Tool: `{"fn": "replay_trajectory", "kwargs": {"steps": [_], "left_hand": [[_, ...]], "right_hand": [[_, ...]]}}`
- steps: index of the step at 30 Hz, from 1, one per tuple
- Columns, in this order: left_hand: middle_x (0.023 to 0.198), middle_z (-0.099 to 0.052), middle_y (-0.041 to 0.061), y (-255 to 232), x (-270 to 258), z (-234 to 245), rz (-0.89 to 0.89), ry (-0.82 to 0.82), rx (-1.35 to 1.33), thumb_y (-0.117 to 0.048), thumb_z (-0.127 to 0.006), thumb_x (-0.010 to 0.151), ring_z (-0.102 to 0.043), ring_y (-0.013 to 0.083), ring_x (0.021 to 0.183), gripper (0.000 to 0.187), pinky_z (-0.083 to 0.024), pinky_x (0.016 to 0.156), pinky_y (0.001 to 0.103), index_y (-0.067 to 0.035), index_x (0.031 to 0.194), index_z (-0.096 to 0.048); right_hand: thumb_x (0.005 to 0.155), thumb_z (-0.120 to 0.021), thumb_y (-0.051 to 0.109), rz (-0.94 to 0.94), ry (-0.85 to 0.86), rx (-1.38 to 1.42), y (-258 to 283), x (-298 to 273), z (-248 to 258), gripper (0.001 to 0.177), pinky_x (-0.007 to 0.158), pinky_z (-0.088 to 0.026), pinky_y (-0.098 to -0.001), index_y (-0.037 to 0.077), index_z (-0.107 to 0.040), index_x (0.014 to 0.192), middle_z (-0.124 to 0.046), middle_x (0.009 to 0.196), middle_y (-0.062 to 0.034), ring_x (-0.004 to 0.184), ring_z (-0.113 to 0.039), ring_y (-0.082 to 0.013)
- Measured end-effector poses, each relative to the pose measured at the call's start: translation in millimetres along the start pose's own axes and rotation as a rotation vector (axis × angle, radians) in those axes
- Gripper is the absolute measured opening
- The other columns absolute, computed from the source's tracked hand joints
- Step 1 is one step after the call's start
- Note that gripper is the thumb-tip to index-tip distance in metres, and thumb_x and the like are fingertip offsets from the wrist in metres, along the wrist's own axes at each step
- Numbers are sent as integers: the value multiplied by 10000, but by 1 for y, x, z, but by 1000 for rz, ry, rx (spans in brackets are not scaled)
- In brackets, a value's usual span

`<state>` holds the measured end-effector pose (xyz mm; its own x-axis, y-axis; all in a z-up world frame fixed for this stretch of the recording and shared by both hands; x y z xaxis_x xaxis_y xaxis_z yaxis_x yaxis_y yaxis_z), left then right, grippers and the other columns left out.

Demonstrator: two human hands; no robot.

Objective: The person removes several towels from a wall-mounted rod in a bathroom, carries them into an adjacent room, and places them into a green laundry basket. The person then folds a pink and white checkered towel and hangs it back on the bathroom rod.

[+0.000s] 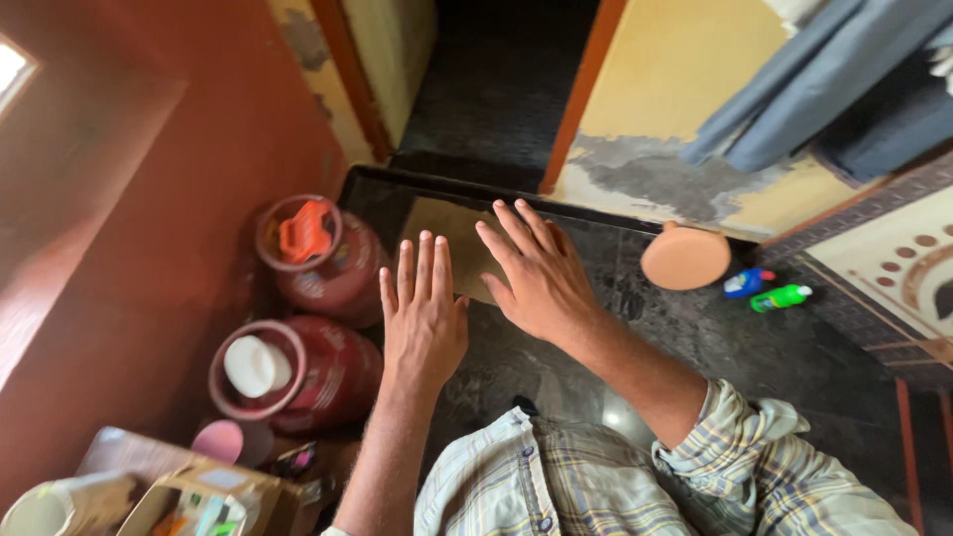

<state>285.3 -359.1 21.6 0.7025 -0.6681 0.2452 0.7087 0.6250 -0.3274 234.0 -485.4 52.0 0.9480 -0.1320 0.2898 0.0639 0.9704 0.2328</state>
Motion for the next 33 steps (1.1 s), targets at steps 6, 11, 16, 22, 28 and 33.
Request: {"fn": "replay_trajectory", "kwargs": {"steps": [6,11,16,22,28,33], "left_hand": [[1658,-255,176,-38,64,-27,-98,18,-29,-253,-645,900,-203,366,1536,827,-152,1215,585,-21,1589,-251],[1652,-256,166,-43,116,-46,-137,88,-49,-234,-652,866,-194,364,1533,834,-149,1212,582,-25,1569,-255],[1647,-251,163,-35,178,-61,-195,109,-39,-232,-652,867,-186,358,1531,825,-150,1204,590,-30,1564,-260],[1661,-253,153,-45,257,-63,-317,112,-44,-202,-641,871,-183,347,1544,809,-152,1218,581,-40,1570,-269],[1639,-263,182,-74,311,-49,-484,21,-108,-209,-628,914,-205,376,1529,749,-166,1200,611,-23,1553,-285],[1646,-250,182,-112,340,-42,-582,-13,-155,-198,-645,888,-199,373,1533,787,-172,1195,629,-32,1564,-278]], "right_hand": [[900,-702,338,-71,-21,-56,-71,18,21,668,1173,-285,-561,69,-497,1477,-357,1606,-189,1500,-297,-366],[913,-701,352,-153,-59,-87,-113,46,28,663,1171,-288,-572,68,-493,1476,-359,1600,-195,1496,-299,-379],[903,-704,364,-216,-114,-132,-143,83,33,675,1156,-307,-579,80,-494,1478,-374,1591,-187,1488,-312,-375],[899,-708,355,-310,-177,-211,-176,130,56,670,1141,-320,-577,62,-498,1463,-388,1579,-186,1478,-331,-383],[894,-716,334,-353,-268,-286,-200,159,89,652,1140,-338,-554,61,-519,1452,-424,1562,-180,1466,-353,-378],[875,-731,327,-388,-326,-345,-218,173,115,654,1135,-341,-544,60,-522,1435,-441,1552,-174,1460,-371,-371]]}}
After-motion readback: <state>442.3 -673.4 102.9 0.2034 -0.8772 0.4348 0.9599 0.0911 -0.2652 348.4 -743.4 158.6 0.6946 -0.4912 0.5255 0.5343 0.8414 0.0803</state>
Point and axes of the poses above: each hand's wrist, its own x-axis towards the middle knuckle, its own z-axis out of the back of the hand, y = z × x, the point moved 8 cm from there along x, towards the middle knuckle
